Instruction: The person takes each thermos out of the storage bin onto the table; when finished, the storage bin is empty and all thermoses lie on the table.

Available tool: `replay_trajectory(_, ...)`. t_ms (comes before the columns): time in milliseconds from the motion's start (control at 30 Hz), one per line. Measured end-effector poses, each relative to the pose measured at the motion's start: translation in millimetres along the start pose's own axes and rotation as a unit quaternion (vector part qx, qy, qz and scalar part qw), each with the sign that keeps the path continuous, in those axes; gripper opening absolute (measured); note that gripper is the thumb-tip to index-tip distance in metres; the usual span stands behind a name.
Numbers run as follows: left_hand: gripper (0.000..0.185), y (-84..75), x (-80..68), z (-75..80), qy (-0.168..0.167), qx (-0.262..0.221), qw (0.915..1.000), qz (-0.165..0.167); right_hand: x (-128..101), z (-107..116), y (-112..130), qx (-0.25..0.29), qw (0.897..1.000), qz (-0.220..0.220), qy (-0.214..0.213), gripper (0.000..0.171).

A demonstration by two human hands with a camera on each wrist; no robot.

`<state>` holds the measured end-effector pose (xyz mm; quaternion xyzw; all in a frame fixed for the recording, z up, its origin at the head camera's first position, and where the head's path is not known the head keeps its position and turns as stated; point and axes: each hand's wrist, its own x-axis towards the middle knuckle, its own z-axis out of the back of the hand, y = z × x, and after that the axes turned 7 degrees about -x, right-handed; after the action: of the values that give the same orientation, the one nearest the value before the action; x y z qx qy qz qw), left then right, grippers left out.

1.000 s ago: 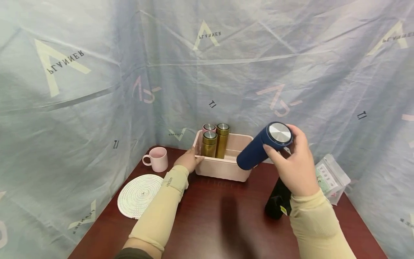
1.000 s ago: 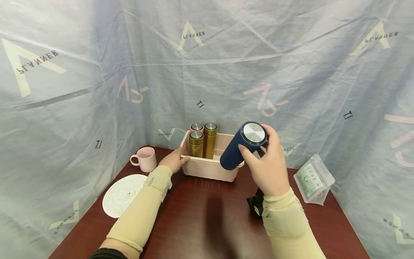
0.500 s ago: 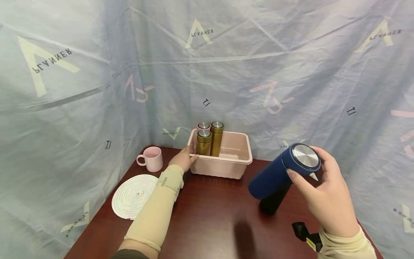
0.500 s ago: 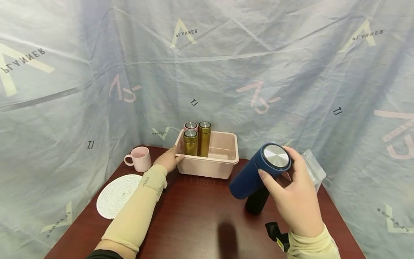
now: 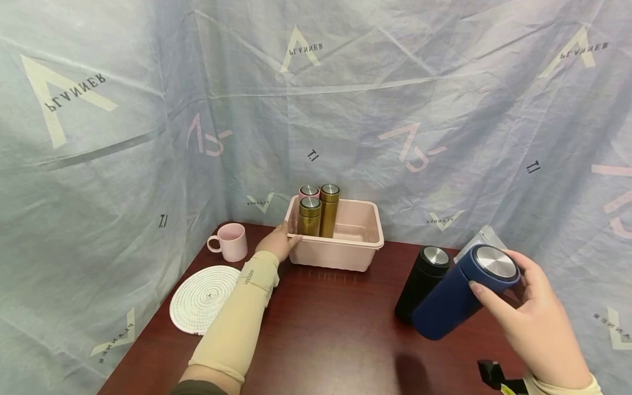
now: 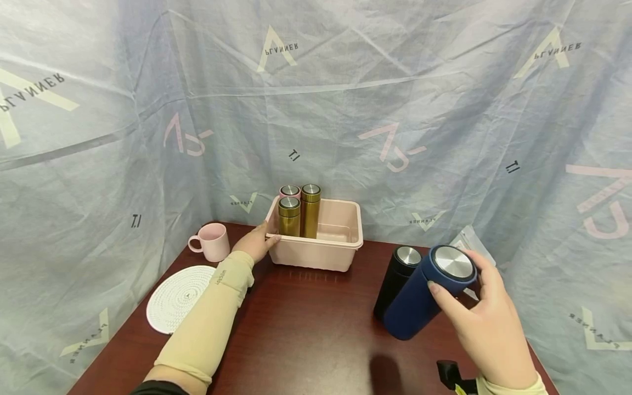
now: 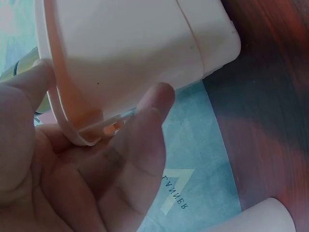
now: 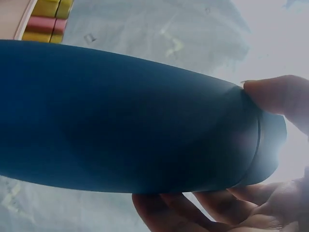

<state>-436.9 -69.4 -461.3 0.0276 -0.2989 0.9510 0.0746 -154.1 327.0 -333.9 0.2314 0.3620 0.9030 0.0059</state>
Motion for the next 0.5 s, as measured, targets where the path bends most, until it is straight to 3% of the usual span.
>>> replay_trajectory(200,0.083,0.6,0.4,-0.8,-0.002,-0.001,1.0000,-0.004,11,2,-30,-0.006,0.999,-0.034,-0.003,0.081)
replay_trajectory(500,0.084,1.9,2.3,-1.8,0.001,0.011,0.9999,-0.004,33,-3,-72,-0.067,0.994,-0.090,0.005,0.091)
